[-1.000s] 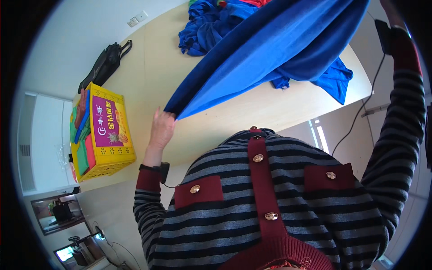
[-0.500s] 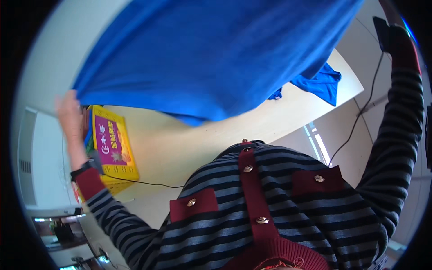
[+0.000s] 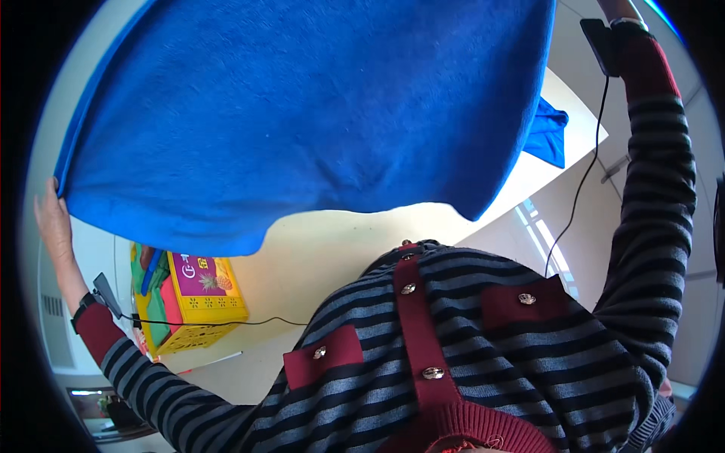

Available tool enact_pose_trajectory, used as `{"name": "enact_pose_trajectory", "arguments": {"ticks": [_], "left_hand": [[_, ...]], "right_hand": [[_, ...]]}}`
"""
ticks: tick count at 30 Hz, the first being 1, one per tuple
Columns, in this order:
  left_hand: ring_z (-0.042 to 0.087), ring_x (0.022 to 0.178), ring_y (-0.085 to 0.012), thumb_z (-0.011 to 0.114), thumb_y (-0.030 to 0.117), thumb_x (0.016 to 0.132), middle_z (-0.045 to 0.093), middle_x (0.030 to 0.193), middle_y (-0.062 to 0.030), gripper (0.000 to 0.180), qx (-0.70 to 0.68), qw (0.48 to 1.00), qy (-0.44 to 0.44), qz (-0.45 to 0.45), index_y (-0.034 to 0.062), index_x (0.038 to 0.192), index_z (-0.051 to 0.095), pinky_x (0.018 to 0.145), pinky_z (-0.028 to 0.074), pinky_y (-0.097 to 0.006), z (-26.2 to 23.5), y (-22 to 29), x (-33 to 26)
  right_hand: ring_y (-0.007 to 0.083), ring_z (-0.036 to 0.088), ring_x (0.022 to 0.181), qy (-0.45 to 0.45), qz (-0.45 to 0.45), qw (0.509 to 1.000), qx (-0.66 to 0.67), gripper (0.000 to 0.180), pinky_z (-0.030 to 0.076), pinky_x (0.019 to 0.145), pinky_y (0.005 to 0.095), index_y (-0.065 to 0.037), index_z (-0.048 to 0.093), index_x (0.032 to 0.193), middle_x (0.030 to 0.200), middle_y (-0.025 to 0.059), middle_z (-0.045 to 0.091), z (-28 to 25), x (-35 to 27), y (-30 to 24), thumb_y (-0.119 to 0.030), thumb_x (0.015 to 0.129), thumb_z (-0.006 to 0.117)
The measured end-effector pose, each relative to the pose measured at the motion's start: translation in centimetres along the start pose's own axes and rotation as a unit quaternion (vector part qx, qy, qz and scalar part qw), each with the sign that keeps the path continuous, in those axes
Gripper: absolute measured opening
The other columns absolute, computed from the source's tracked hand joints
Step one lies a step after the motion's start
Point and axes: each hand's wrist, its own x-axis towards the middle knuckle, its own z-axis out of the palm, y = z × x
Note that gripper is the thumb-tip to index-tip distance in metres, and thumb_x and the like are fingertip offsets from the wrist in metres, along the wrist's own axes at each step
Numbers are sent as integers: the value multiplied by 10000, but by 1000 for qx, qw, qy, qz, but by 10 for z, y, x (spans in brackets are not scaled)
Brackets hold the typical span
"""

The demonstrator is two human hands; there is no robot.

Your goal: Fold pieces of blue and brown cloth on a workbench and place them into bins.

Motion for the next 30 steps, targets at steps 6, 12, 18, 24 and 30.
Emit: {"name": "enact_pose_trajectory", "arguments": {"ticks": [6, 12, 18, 24, 30], "left_hand": [[613, 1109, -350, 569, 13, 885, 643, 1195, -190, 415, 33, 988, -142, -52, 76, 1295, 578, 1159, 309, -491, -24, 50, -29], [619, 1028, -339, 580, 15, 869, 659, 1042, -167, 328, -37, 990, -129, -45, 75, 1189, 617, 1172, 288, -497, -16, 64, -51], [603, 1036, -344, 593, 99, 874, 631, 1033, -157, 147, -34, 986, -154, -48, 49, 1004, 636, 1017, 403, -486, -26, 70, -42], [593, 784, -268, 604, 180, 942, 637, 864, -137, 191, -354, 909, -99, -198, -7, 984, 608, 747, 476, -356, 9, 52, -62], [554, 767, -114, 622, 194, 951, 631, 837, -1, 172, -514, 782, 0, -353, 32, 1000, 652, 698, 452, -284, 29, 64, -76]], "right_hand": [[142, 570, 902, -27, -1, 998, -59, 177, 382, 768, 373, -140, 674, 987, 897, -21, 640, 43, -29, -8, -254, 869, 606], [133, 592, 835, 13, 16, 991, -133, 176, 441, 708, 316, -75, 685, 980, 862, 11, 644, 88, -46, -33, -177, 868, 595], [50, 485, 623, -157, 33, 987, -23, 214, 398, 582, 199, -119, 662, 995, 713, -39, 553, 32, 3, 36, -286, 1007, 529], [77, 615, 801, -186, 119, 963, 158, 230, 536, 798, 243, -75, 638, 1046, 875, -11, 638, 39, -17, 71, -283, 1003, 549], [82, 651, 824, -197, 158, 939, 234, 184, 565, 845, 258, -47, 612, 1129, 951, 3, 658, 52, -51, 69, -163, 1001, 550]]}}
